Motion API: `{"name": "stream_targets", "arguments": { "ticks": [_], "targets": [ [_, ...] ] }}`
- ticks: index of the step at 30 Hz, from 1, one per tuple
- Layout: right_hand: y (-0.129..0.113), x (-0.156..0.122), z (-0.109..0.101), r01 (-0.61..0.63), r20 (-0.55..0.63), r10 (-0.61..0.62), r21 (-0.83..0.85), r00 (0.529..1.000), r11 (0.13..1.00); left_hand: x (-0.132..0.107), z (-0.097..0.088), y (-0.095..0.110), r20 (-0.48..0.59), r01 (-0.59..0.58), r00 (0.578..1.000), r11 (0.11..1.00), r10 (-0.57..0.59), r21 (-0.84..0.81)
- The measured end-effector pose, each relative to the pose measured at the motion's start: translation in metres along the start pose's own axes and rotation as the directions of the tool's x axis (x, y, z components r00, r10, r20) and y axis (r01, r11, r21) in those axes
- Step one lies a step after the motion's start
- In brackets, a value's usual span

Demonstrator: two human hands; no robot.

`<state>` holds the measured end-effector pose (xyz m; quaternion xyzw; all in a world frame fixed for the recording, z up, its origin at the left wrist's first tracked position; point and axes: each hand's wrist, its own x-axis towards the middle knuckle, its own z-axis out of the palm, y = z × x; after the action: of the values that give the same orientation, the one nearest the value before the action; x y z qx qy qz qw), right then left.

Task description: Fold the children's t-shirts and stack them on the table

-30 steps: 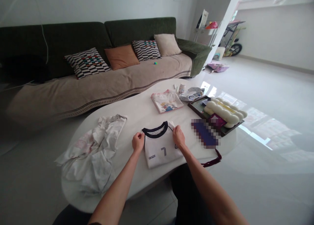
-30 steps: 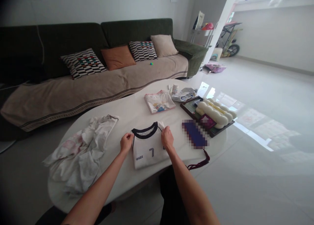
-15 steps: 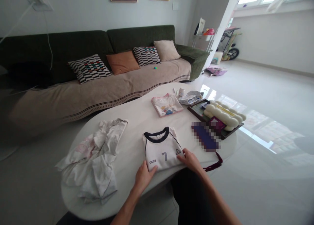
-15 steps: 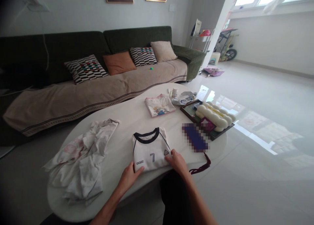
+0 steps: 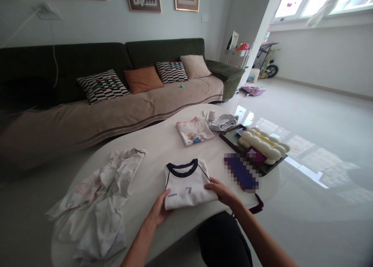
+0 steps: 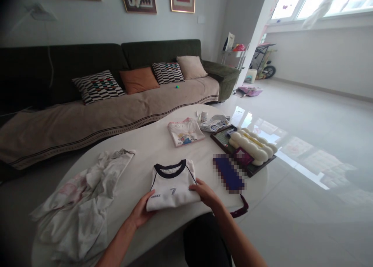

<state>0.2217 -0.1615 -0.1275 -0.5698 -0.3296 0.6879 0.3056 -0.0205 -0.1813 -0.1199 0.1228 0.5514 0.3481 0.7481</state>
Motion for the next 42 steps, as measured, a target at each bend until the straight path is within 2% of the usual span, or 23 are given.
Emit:
{"name": "stream_targets", "arguments": {
  "ticks": [3,5,7,9,11,13,15,16,18,20,22,24,28,30,33,34,36,38,39,40,41,42],
  "targets": [
    [-0.018,0.000,-0.010,0.052,0.072,-0.052,-0.002,0.996,0.999,0.003,0.002,0.014,0.150,-0.027,0.988,0.998,0.018,0.054],
    [-0.042,0.001,-0.020,0.082,0.061,-0.080,-0.030,0.995,0.996,0.004,0.010,0.035,0.249,-0.113,0.965,0.988,0.083,0.107],
    [-0.077,0.008,-0.031,0.142,0.062,-0.139,-0.059,0.988,0.988,0.007,0.026,0.065,0.314,-0.228,0.934,0.960,0.168,0.163],
    [-0.120,0.023,-0.044,0.242,0.055,-0.237,-0.114,0.970,0.964,0.017,0.050,0.104,0.343,-0.364,0.898,0.902,0.275,0.231],
    [-0.165,0.049,-0.057,0.358,0.014,-0.363,-0.199,0.932,0.912,0.038,0.079,0.145,0.353,-0.484,0.857,0.819,0.375,0.308],
    [-0.203,0.084,-0.069,0.460,-0.037,-0.490,-0.289,0.871,0.840,0.068,0.106,0.180,0.349,-0.564,0.820,0.746,0.455,0.353],
    [-0.225,0.123,-0.082,0.508,-0.079,-0.582,-0.405,0.809,0.760,0.106,0.129,0.199,0.317,-0.598,0.801,0.709,0.508,0.374],
    [-0.229,0.143,-0.087,0.499,-0.096,-0.614,-0.491,0.784,0.714,0.126,0.137,0.202,0.285,-0.597,0.803,0.702,0.524,0.388],
    [-0.224,0.178,-0.097,0.418,-0.128,-0.653,-0.673,0.747,0.611,0.166,0.145,0.196,0.197,-0.564,0.819,0.694,0.538,0.447],
    [-0.207,0.205,-0.104,0.311,-0.162,-0.668,-0.789,0.726,0.529,0.202,0.146,0.179,0.116,-0.523,0.826,0.675,0.551,0.520],
    [-0.187,0.224,-0.109,0.247,-0.197,-0.673,-0.828,0.713,0.504,0.228,0.141,0.161,0.076,-0.505,0.820,0.652,0.568,0.566],
    [-0.172,0.234,-0.111,0.217,-0.225,-0.678,-0.837,0.700,0.502,0.243,0.136,0.149,0.077,-0.535,0.788,0.616,0.611,0.579],
    [-0.163,0.238,-0.109,0.175,-0.252,-0.707,-0.865,0.660,0.471,0.250,0.132,0.150,0.061,-0.578,0.698,0.511,0.713,0.636],
    [-0.162,0.235,-0.105,0.140,-0.249,-0.727,-0.893,0.639,0.428,0.244,0.132,0.153,0.037,-0.536,0.680,0.461,0.733,0.707],
    [-0.161,0.229,-0.097,0.080,-0.249,-0.744,-0.923,0.620,0.375,0.229,0.135,0.154,0.008,-0.412,0.681,0.374,0.732,0.831],
    [-0.161,0.228,-0.094,0.067,-0.237,-0.761,-0.936,0.604,0.345,0.223,0.138,0.154,0.009,-0.373,0.662,0.318,0.750,0.872],
    [-0.163,0.228,-0.086,0.067,-0.158,-0.814,-0.970,0.559,0.235,0.216,0.146,0.154,0.091,-0.338,0.570,0.132,0.817,0.932],
    [-0.168,0.234,-0.078,0.101,-0.016,-0.842,-0.991,0.540,0.084,0.215,0.157,0.158,0.295,-0.348,0.463,-0.135,0.836,0.928],
    [-0.170,0.240,-0.075,0.123,0.049,-0.832,-0.992,0.552,0.023,0.218,0.162,0.161,0.406,-0.357,0.438,-0.259,0.802,0.897],
    [-0.172,0.247,-0.072,0.137,0.098,-0.811,-0.990,0.577,-0.021,0.223,0.166,0.165,0.493,-0.359,0.445,-0.355,0.748,0.863],
    [-0.173,0.255,-0.071,0.143,0.128,-0.782,-0.988,0.609,-0.051,0.230,0.169,0.169,0.541,-0.352,0.478,-0.414,0.692,0.840],
    [-0.172,0.263,-0.070,0.141,0.143,-0.753,-0.988,0.642,-0.068,0.238,0.170,0.172,0.549,-0.335,0.531,-0.435,0.645,0.836]
  ]
}}
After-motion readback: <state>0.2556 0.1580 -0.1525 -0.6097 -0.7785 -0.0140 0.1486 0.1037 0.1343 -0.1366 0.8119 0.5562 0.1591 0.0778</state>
